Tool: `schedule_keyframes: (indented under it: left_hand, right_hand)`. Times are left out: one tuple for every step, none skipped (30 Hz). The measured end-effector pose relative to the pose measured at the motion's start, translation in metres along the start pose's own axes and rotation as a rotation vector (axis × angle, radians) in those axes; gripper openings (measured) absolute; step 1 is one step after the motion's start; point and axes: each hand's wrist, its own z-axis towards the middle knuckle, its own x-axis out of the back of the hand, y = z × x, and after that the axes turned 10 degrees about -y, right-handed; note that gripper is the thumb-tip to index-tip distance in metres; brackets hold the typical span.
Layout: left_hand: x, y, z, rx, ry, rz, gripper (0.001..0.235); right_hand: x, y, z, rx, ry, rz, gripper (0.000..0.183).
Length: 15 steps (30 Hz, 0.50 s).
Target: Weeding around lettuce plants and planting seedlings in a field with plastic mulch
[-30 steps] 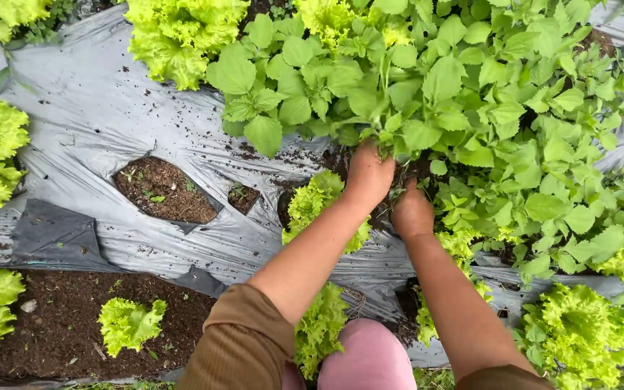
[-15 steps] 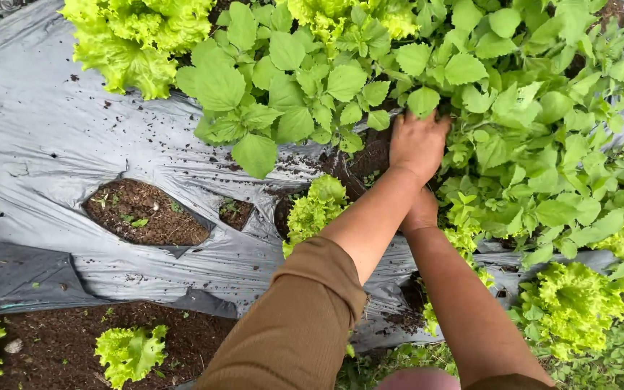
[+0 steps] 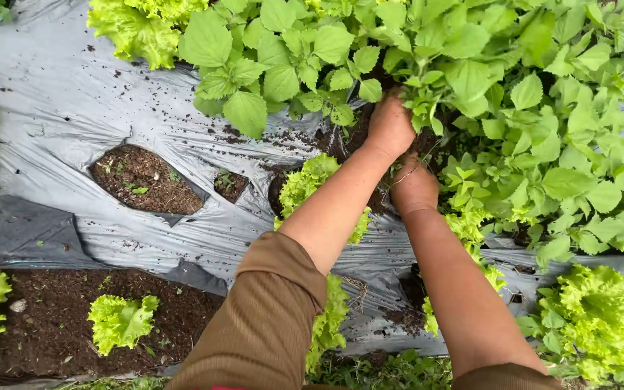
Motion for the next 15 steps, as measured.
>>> schedule_keyframes:
  left_hand:
    - [0.004, 0.003, -0.01, 0.025, 0.045, -0.082, 0.045]
    - [0.008, 0.007, -0.022, 0.051, 0.086, -0.164, 0.046]
    - [0.014, 0.01, -0.039, 0.038, 0.086, -0.137, 0.046]
    - [0.02, 0.015, -0.058, 0.065, 0.135, -0.227, 0.048]
    - [0.027, 0.021, -0.077, 0.091, 0.183, -0.318, 0.05]
    - [0.031, 0.031, -0.093, 0.074, 0.196, -0.301, 0.05]
    - [0.037, 0.04, -0.109, 0.091, 0.248, -0.397, 0.051]
    - [0.039, 0.052, -0.123, 0.106, 0.286, -0.499, 0.053]
    - [0.037, 0.066, -0.133, 0.086, 0.285, -0.488, 0.053]
    - [0.032, 0.08, -0.142, 0.102, 0.318, -0.6, 0.055]
    - [0.029, 0.092, -0.149, 0.119, 0.349, -0.712, 0.057]
    - [0.024, 0.103, -0.155, 0.113, 0.354, -0.712, 0.057]
    - [0.019, 0.113, -0.159, 0.14, 0.392, -0.826, 0.059]
    - [0.013, 0.122, -0.163, 0.169, 0.425, -0.938, 0.06]
    - [-0.009, 0.101, -0.158, 0.164, 0.425, -0.935, 0.06]
  right_hand:
    - [-0.011, 0.006, 0.007, 0.014, 0.023, -0.034, 0.035]
    - [-0.023, 0.011, 0.013, 0.026, 0.045, -0.067, 0.035]
    - [-0.031, 0.015, 0.019, 0.034, 0.056, -0.039, 0.035]
    - [-0.035, 0.02, 0.024, 0.104, 0.083, -0.035, 0.035]
    - [-0.04, 0.024, 0.028, 0.173, 0.111, -0.031, 0.035]
    - [-0.034, 0.03, 0.024, 0.186, 0.132, -0.019, 0.035]
    - [-0.026, 0.034, 0.021, 0.276, 0.073, 0.115, 0.035]
    - [-0.019, 0.043, 0.016, 0.356, 0.011, 0.248, 0.036]
    - [0.006, 0.041, -0.022, 0.359, 0.03, 0.26, 0.036]
    - [0.032, 0.041, -0.06, 0.413, 0.017, 0.342, 0.042]
    - [0.058, 0.039, -0.096, 0.469, 0.004, 0.424, 0.051]
    - [0.065, 0.058, -0.128, 0.474, 0.01, 0.422, 0.051]
    - [0.072, 0.076, -0.158, 0.461, -0.02, 0.476, 0.049]
    - [0.078, 0.095, -0.187, 0.444, -0.052, 0.535, 0.047]
    - [0.095, 0.114, -0.224, 0.447, -0.047, 0.538, 0.047]
